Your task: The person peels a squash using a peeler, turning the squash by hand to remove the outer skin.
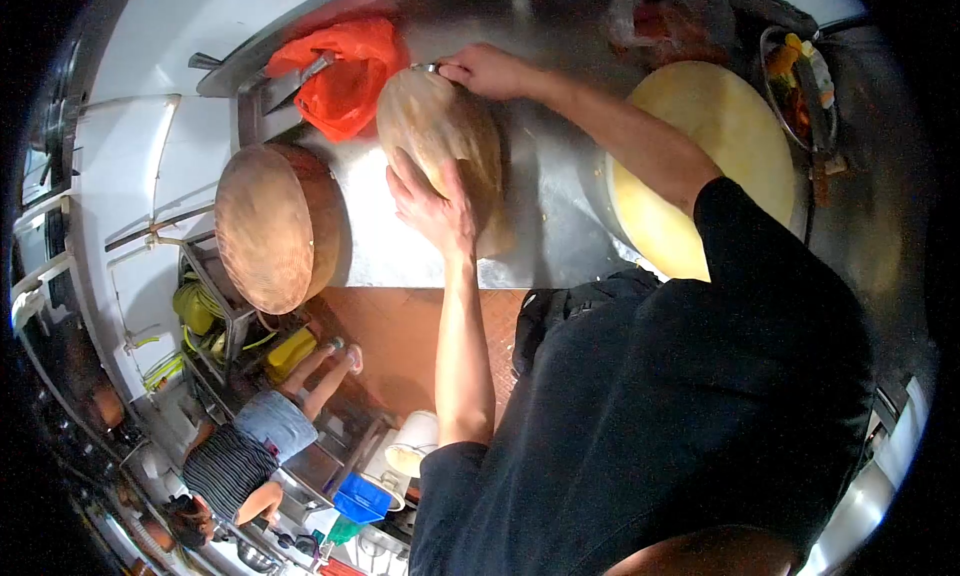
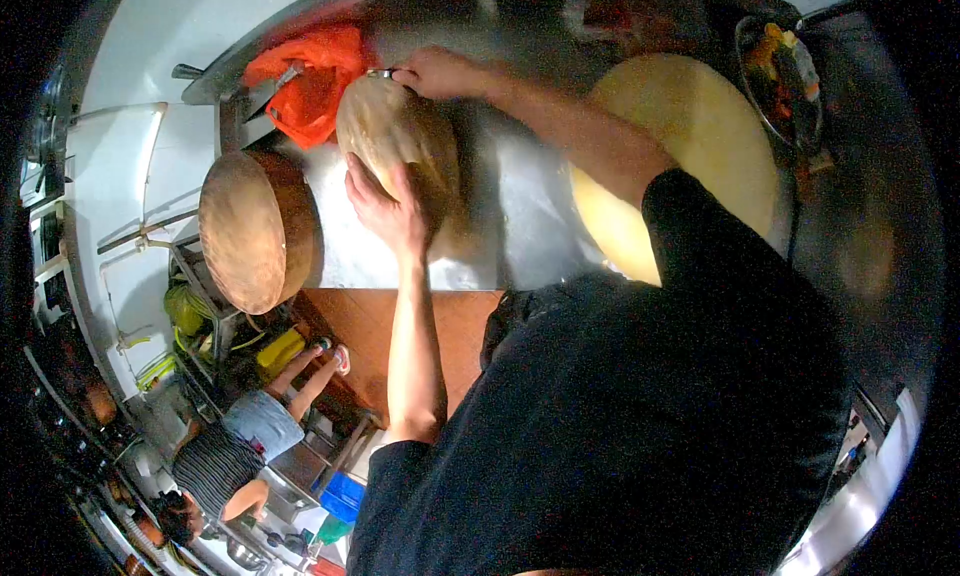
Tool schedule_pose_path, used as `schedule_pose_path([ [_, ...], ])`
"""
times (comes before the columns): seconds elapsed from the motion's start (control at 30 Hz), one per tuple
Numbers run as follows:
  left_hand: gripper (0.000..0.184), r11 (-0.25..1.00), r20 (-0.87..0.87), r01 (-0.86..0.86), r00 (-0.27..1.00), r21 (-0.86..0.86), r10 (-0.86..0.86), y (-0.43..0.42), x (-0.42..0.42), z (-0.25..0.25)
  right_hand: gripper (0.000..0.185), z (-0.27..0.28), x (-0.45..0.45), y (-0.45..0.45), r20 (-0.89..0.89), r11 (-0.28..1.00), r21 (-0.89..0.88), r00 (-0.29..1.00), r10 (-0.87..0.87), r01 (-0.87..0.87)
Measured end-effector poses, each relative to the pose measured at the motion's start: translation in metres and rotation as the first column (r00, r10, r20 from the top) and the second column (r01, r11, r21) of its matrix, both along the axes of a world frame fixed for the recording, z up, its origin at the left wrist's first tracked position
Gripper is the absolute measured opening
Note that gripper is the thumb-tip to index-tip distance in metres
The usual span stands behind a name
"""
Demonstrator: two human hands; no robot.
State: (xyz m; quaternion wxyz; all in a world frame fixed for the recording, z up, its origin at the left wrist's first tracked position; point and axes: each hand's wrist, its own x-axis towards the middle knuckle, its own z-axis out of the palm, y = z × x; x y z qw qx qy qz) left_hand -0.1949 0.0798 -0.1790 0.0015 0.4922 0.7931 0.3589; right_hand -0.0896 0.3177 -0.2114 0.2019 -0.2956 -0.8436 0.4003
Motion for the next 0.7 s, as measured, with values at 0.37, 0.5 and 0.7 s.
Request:
schedule_pose_path([
  [0.37,0.084,0.995,0.079,0.053,0.995,0.083,-0.06,0.002,0.0,-0.004,0.048,0.019,0.032,-0.154,-0.03,0.902,-0.083,0.904,-0.427,0.423],
  [0.5,0.084,0.977,0.245,-0.12,0.967,0.177,0.074,0.019,0.032,0.013,0.047,0.013,0.062,-0.227,-0.049,0.906,-0.121,0.909,-0.414,0.406],
  [0.7,0.089,0.967,0.316,-0.174,0.943,0.185,0.109,0.022,0.046,0.023,0.047,0.0,0.135,-0.299,0.209,0.991,0.036,0.968,-0.136,0.131],
])
